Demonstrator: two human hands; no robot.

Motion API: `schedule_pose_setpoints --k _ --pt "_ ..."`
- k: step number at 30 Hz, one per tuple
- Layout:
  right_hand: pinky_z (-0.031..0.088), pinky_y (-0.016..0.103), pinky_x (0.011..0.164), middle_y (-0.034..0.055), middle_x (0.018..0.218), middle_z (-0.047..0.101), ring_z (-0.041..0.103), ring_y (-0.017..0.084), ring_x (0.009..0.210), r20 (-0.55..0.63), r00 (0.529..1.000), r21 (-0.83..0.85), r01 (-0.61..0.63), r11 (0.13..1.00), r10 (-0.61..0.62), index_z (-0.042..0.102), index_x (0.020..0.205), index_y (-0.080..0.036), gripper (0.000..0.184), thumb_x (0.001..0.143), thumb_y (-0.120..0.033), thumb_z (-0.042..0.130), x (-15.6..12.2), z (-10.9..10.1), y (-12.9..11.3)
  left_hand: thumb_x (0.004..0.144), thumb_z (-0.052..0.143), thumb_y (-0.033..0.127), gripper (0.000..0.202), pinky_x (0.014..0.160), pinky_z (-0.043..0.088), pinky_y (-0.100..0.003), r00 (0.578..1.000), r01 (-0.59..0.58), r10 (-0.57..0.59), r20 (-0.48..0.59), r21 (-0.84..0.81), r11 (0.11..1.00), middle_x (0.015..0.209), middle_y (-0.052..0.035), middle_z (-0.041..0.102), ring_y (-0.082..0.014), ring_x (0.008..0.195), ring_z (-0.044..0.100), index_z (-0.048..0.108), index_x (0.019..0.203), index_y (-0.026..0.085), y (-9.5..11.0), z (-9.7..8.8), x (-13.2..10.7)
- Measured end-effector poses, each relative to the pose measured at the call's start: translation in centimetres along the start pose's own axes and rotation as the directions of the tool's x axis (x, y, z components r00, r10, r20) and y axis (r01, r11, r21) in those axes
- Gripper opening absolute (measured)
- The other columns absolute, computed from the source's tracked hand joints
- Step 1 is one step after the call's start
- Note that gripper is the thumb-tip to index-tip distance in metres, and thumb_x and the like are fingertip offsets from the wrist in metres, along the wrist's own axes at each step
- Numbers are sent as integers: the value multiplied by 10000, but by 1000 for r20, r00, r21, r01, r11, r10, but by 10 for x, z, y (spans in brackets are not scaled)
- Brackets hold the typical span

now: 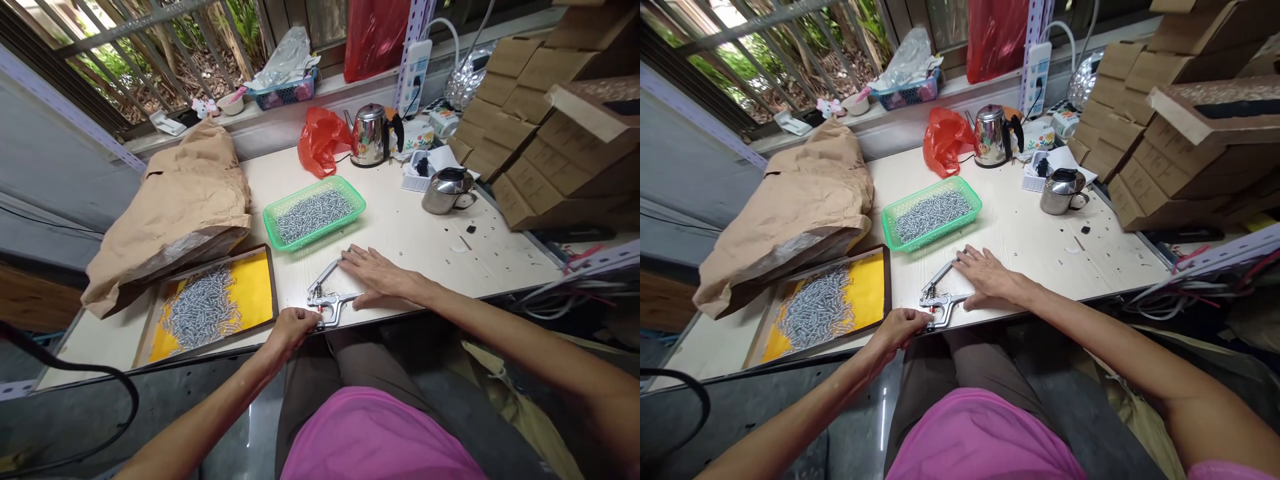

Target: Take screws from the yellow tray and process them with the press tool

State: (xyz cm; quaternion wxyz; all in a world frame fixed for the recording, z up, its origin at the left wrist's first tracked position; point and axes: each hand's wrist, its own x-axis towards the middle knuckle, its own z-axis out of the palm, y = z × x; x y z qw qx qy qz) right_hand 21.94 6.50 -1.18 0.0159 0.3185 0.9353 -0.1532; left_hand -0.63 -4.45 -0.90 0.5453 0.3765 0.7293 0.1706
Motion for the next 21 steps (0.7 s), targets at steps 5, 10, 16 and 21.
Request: schedule_pose_setpoints --k 5,10,16,21 --pt "191 607 1079 250 1503 249 164 413 1390 34 999 7 37 999 -37 263 1470 -89 1106 629 -624 742 11 -4 7 652 697 494 376 337 127 -219 1000 -11 11 -8 -11 1000 434 88 401 -30 294 247 538 590 159 -2 0 1" --pt "282 574 1028 253 1419 366 333 407 1285 4 1000 -13 31 999 -30 311 1438 -70 1086 609 -608 760 10 -8 5 638 695 532 410 342 120 -220 1000 -13 13 -3 -7 1000 438 87 400 -30 296 252 533 586 159 -1 0 0" --pt "330 525 962 173 1168 546 457 343 1072 -9 999 -97 -38 995 38 559 1204 -107 752 640 -553 779 5 -16 -9 652 679 564 436 355 145 -221 1000 -18 18 -21 29 999 449 83 398 -35 306 256 517 578 166 -2 1 1" --pt "349 445 919 136 1094 565 466 305 1037 3 997 -72 -72 995 73 610 1088 -124 554 706 -495 762 -1 -16 -16 825 543 488 384 460 305 -232 978 -135 185 -94 393 910 519 23 510 -99 431 452 590 632 159 2 -3 -10"
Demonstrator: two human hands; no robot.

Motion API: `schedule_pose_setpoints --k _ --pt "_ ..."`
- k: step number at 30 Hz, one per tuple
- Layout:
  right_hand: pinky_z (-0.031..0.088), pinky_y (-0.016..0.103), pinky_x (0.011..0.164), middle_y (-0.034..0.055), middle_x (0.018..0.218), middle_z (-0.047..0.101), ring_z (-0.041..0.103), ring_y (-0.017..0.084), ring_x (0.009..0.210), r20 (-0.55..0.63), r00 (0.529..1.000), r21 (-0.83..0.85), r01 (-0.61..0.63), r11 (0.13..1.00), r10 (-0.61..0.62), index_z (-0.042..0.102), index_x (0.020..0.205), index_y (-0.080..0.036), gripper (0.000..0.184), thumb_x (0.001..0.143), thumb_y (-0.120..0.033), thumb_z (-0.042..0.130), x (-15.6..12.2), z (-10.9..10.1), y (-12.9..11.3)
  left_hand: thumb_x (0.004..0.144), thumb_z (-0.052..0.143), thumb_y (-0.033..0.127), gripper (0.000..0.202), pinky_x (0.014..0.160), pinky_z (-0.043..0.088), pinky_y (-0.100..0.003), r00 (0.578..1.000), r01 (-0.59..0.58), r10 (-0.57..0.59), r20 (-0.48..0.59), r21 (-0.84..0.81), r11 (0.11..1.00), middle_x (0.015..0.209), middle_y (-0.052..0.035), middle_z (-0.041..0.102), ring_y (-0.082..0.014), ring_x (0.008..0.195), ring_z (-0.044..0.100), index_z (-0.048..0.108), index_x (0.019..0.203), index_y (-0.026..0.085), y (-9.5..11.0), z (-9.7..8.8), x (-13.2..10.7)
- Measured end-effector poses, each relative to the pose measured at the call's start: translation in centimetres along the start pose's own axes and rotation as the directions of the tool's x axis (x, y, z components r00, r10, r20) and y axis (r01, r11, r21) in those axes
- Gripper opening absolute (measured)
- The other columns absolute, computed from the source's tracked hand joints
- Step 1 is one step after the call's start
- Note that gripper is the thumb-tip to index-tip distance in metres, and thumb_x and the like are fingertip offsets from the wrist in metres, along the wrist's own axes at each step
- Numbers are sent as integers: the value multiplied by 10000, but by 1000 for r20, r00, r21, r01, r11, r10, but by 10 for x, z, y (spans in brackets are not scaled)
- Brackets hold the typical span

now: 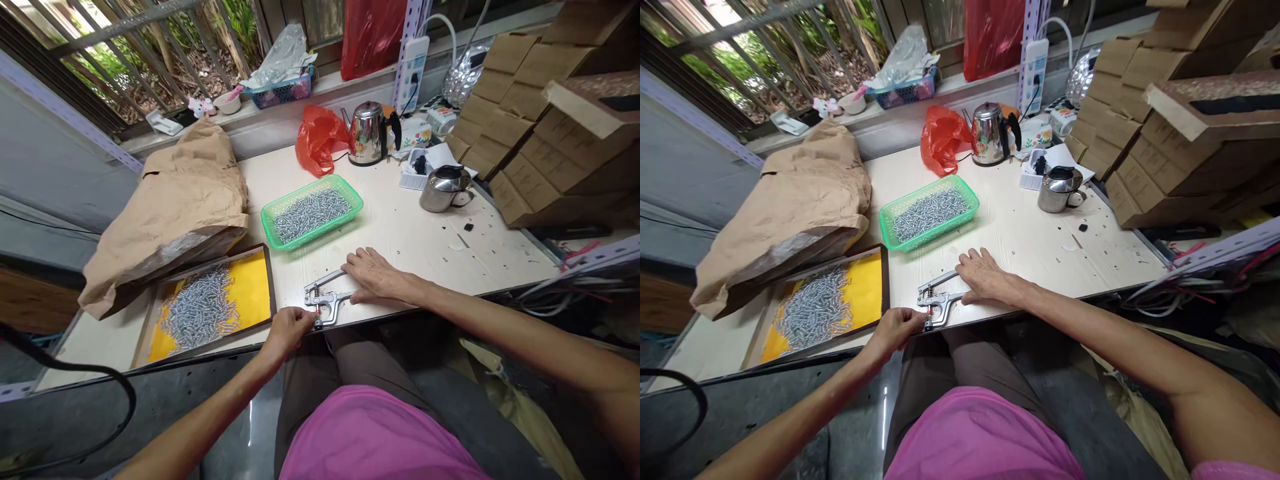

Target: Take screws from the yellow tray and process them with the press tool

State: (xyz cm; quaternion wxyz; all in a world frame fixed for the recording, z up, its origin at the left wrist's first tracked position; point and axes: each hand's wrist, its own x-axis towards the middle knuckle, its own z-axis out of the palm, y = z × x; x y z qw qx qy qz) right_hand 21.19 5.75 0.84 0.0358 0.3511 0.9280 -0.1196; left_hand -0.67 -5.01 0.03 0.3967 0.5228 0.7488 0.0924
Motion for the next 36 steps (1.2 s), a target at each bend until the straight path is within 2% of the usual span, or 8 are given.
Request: schedule_pose_setpoints --k 2,4,9,14,22,27,33,36 --pt "357 407 898 132 1086 566 472 289 1030 -3 1000 8 -3 1000 3 615 1059 -125 490 731 -461 754 -2 0 -2 876 509 427 323 580 391 -252 968 -173 208 -137 235 957 695 -26 623 -149 624 566 653 756 163 7 -2 -5" --pt "365 379 876 132 1087 566 476 280 1030 -8 1000 -2 -5 1000 5 616 1042 -124 455 740 -434 754 -4 0 -5 889 524 382 247 716 440 -288 886 -325 428 -180 417 849 908 -55 659 -196 835 589 661 949 185 18 0 -4" --pt "398 371 841 145 1110 560 481 284 1034 -14 999 -33 -33 999 32 602 1072 -109 469 745 -409 753 -6 2 -10 807 661 309 515 964 421 -390 730 -574 681 51 586 572 1294 -126 535 -275 1135 469 500 1269 148 44 15 25" --pt "440 347 807 148 1153 544 481 280 1051 27 999 16 -28 999 28 553 1197 -91 583 722 -350 773 -9 -1 -10 779 681 322 594 940 433 -402 751 -594 639 165 592 544 1232 -130 552 -289 1094 476 472 1297 120 54 16 48" --pt "434 300 778 124 1023 620 546 243 1004 58 995 32 -78 996 76 646 1021 -115 212 845 -233 654 -5 3 -17 779 685 339 312 779 443 -335 777 -589 609 158 521 617 987 -63 619 -243 966 518 656 1057 200 54 11 54" --pt "419 284 734 99 1004 628 557 221 976 57 994 57 -98 994 95 652 1018 -154 167 924 -229 538 -10 12 -20 817 651 321 191 743 444 -317 786 -580 597 160 524 624 946 -43 630 -225 952 527 672 974 214 55 12 53" --pt "413 309 800 123 1084 576 495 245 1020 -12 1000 102 -5 995 6 602 1146 -130 420 815 -368 701 -14 1 -2 813 657 317 368 862 488 -396 770 -549 635 52 560 620 1168 -99 612 -277 1070 526 599 1151 181 49 18 45" --pt "396 310 827 119 1070 584 510 223 981 -17 999 150 50 987 -48 607 1135 -131 366 878 -391 623 -9 0 12 865 581 226 372 1019 424 -446 694 -609 720 -5 530 590 1361 -150 501 -296 1257 448 545 1227 145 40 36 28"
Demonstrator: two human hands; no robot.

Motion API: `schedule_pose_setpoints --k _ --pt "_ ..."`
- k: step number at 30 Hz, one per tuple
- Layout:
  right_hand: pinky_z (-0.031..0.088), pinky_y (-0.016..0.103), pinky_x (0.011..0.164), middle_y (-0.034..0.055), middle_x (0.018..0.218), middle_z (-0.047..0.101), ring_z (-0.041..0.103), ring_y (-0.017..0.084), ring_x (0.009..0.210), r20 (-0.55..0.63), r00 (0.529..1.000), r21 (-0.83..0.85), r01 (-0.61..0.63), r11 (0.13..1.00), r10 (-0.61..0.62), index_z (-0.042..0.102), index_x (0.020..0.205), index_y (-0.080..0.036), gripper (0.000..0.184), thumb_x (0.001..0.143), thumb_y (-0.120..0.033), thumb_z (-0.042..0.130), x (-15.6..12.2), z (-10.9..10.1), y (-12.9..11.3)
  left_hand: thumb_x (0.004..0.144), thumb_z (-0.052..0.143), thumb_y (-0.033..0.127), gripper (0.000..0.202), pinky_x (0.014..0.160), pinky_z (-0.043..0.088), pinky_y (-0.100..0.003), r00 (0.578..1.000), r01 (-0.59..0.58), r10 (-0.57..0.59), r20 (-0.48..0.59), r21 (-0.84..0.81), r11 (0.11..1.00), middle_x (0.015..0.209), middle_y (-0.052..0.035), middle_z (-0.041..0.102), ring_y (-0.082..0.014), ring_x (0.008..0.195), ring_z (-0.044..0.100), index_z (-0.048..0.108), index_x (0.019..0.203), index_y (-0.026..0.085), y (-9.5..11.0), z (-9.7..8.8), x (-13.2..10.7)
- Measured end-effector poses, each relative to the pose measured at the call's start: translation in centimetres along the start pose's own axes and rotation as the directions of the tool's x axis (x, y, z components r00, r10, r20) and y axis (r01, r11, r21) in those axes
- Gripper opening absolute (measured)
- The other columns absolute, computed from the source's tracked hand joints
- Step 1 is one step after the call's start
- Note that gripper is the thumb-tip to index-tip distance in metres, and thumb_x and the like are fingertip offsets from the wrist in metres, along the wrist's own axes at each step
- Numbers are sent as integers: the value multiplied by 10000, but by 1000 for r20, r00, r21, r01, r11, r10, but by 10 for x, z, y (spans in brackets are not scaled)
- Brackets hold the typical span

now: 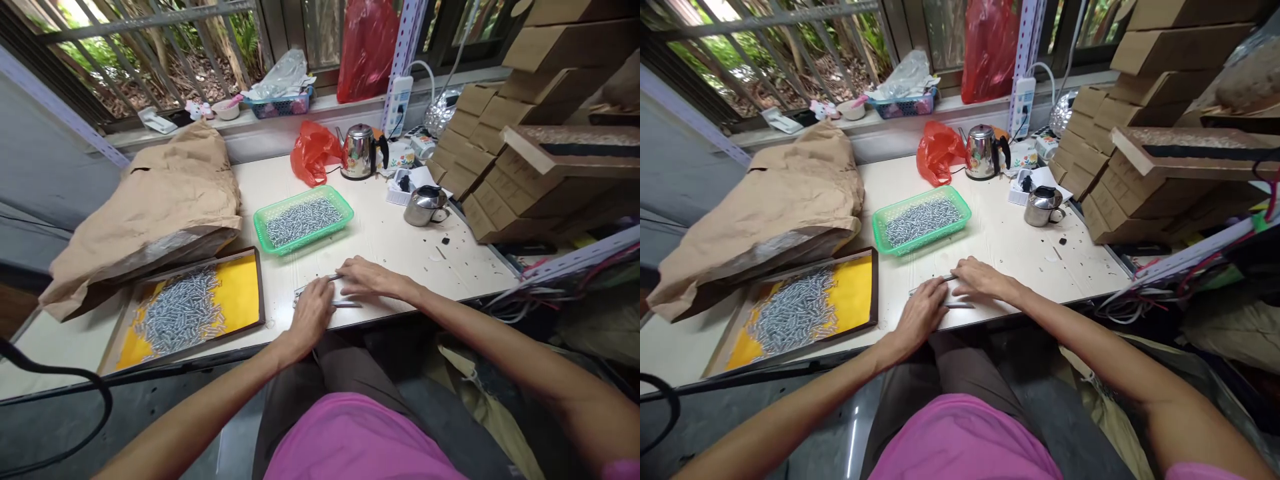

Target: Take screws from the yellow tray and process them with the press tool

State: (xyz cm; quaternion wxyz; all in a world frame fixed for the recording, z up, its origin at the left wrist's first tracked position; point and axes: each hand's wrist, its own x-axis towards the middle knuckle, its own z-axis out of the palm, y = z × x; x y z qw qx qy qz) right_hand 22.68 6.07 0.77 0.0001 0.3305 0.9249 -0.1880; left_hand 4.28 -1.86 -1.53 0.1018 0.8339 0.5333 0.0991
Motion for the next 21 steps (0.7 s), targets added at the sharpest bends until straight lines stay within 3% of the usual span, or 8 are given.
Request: schedule_pose_setpoints --k 4,10,12,14,17,21 --pt "355 307 807 108 1035 610 519 218 987 -71 989 -105 -140 985 133 648 1011 -147 155 918 -228 554 17 5 10 914 527 320 418 1094 355 -495 991 -131 127 -50 -111 985 1396 -134 489 -298 1364 354 484 1301 168 27 18 -24" --pt "305 338 793 87 987 636 500 231 977 -134 980 -233 -177 956 149 664 923 -171 127 913 -207 543 42 2 1 902 535 414 488 1127 279 -546 995 -95 92 -26 -223 970 1366 -119 523 -303 1341 389 458 1321 174 41 22 -34" --pt "308 332 776 86 1005 624 484 227 970 -116 993 -236 -55 970 28 670 962 -184 141 912 -207 540 44 4 -17 898 543 411 515 1132 264 -545 994 -109 104 -33 -249 962 1390 -124 497 -307 1359 358 438 1341 170 39 22 -34" --pt "314 326 765 72 1035 605 460 226 987 -63 981 -214 169 962 -186 678 979 -225 135 901 -252 571 46 9 -40 883 566 408 541 1108 307 -531 994 -113 111 -22 -276 955 1380 -136 501 -317 1340 383 432 1350 171 38 26 -36" --pt "317 337 767 65 1026 593 422 238 1036 43 889 -220 454 863 -457 690 892 -238 111 896 -264 582 52 21 -71 862 595 407 518 1033 401 -506 997 -58 70 28 -310 949 1294 -139 569 -329 1241 495 478 1316 186 36 34 -40" --pt "326 362 767 81 926 600 438 236 974 96 822 -302 561 771 -561 660 805 -177 140 886 -165 548 62 35 -87 856 591 432 564 1028 403 -504 995 -74 91 32 -343 936 1325 -163 542 -344 1250 483 464 1333 160 32 42 -47"
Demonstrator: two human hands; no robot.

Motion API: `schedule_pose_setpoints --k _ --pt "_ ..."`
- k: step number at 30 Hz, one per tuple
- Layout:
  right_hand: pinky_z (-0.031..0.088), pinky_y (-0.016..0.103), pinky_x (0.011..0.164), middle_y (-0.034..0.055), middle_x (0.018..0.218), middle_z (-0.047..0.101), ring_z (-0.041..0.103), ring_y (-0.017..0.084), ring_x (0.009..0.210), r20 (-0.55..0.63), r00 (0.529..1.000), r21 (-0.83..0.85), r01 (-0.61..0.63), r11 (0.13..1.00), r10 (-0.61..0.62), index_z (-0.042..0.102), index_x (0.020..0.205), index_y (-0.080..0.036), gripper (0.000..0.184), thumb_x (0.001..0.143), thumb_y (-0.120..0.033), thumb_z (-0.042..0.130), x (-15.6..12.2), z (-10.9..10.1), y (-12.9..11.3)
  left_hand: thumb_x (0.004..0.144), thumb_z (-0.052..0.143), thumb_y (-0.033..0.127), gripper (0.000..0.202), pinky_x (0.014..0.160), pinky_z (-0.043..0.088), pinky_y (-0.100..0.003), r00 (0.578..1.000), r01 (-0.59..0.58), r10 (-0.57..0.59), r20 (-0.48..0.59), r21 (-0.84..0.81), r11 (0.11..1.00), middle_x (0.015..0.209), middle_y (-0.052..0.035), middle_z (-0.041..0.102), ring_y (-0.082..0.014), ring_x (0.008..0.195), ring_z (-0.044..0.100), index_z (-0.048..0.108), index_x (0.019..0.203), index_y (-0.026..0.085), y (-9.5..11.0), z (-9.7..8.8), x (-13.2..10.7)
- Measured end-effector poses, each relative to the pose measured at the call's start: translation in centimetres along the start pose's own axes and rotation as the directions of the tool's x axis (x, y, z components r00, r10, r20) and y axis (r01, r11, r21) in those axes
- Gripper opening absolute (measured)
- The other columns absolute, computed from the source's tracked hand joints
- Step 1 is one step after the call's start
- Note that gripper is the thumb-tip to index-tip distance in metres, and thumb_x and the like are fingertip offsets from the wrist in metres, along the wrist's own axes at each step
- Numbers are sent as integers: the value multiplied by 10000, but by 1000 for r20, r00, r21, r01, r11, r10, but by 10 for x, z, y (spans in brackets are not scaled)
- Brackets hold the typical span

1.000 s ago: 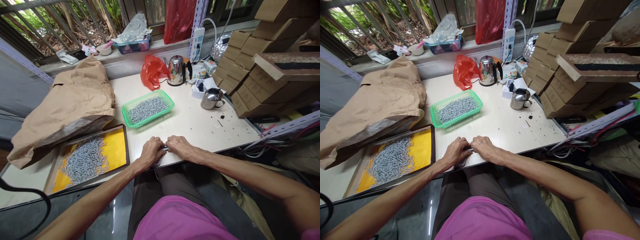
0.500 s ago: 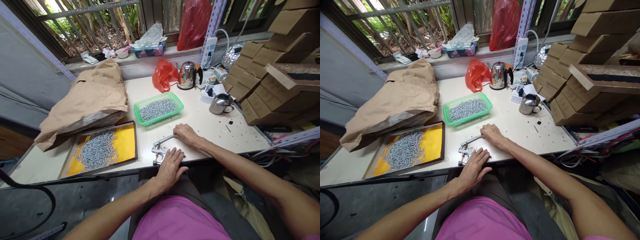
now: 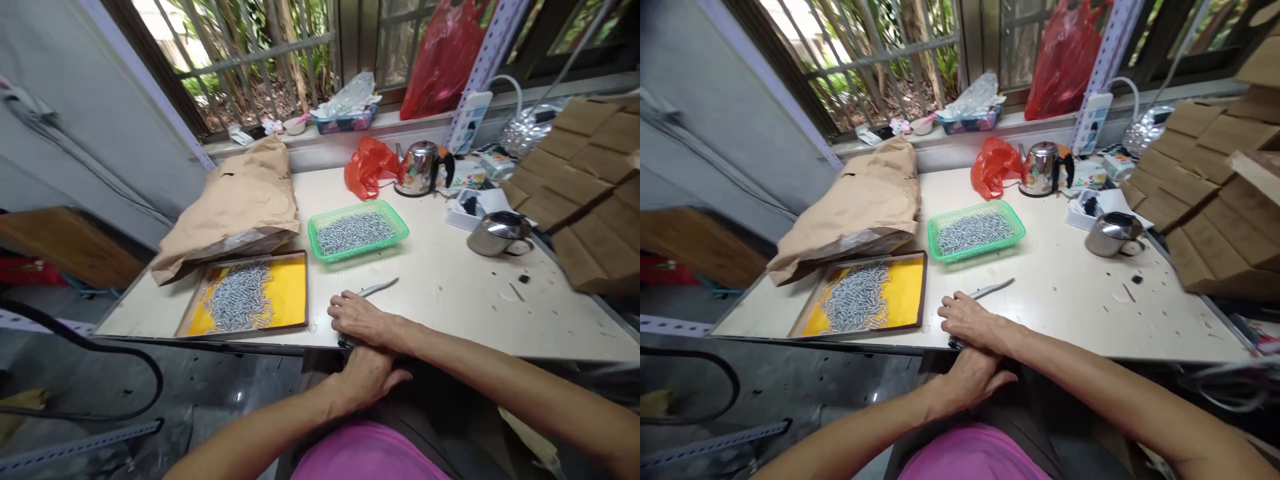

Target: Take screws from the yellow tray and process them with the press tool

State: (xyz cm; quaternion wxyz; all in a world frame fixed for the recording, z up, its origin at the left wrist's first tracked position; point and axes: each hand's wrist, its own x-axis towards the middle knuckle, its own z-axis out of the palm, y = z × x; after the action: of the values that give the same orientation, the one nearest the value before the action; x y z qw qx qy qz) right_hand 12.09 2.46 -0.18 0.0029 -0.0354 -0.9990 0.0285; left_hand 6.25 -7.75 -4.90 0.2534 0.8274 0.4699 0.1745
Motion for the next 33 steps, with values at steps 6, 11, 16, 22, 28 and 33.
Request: schedule_pose_setpoints --k 6,11,16,22,28,33 --pt "362 347 763 63 866 625 505 208 888 -119 989 85 -76 993 86 624 815 -161 102 879 -135 549 10 10 -5 882 515 520 633 979 444 -437 996 -94 93 16 73 993 1336 -181 521 -315 1214 506 401 1371 135 3 -5 -17" --pt "413 310 771 58 858 647 555 175 826 -448 823 382 -177 907 349 624 906 -154 154 944 -200 482 13 -34 -1 949 448 317 257 943 440 -366 976 -145 180 -120 253 957 1077 -88 646 -216 1064 549 593 1113 182 -10 -47 -36" --pt "426 336 811 89 917 656 566 198 877 -695 520 361 -345 867 496 643 974 -147 248 975 -288 439 7 -82 65 942 408 190 260 786 440 -368 853 493 -291 -434 483 724 902 -103 639 -229 898 517 661 885 177 -89 -144 -55" --pt "384 395 856 89 961 668 563 247 951 -515 672 123 -557 821 533 685 979 -187 193 938 -224 500 -19 -56 94 923 406 213 307 789 421 -364 797 595 -497 -343 587 549 900 -132 628 -255 936 487 689 821 148 -154 -197 -69" --pt "408 377 855 79 976 669 584 219 935 -464 728 225 -454 862 505 666 986 -188 228 969 -250 447 -61 -14 28 886 432 163 247 770 409 -349 843 510 -485 -234 636 579 925 -149 608 -264 967 484 676 852 138 -165 -197 -62" --pt "436 392 853 76 939 683 615 213 898 -434 724 295 -448 844 536 666 969 -209 247 971 -231 420 -89 10 2 871 447 152 230 788 409 -347 840 519 -493 -225 595 614 911 -154 622 -262 958 511 669 815 130 -163 -202 -58"
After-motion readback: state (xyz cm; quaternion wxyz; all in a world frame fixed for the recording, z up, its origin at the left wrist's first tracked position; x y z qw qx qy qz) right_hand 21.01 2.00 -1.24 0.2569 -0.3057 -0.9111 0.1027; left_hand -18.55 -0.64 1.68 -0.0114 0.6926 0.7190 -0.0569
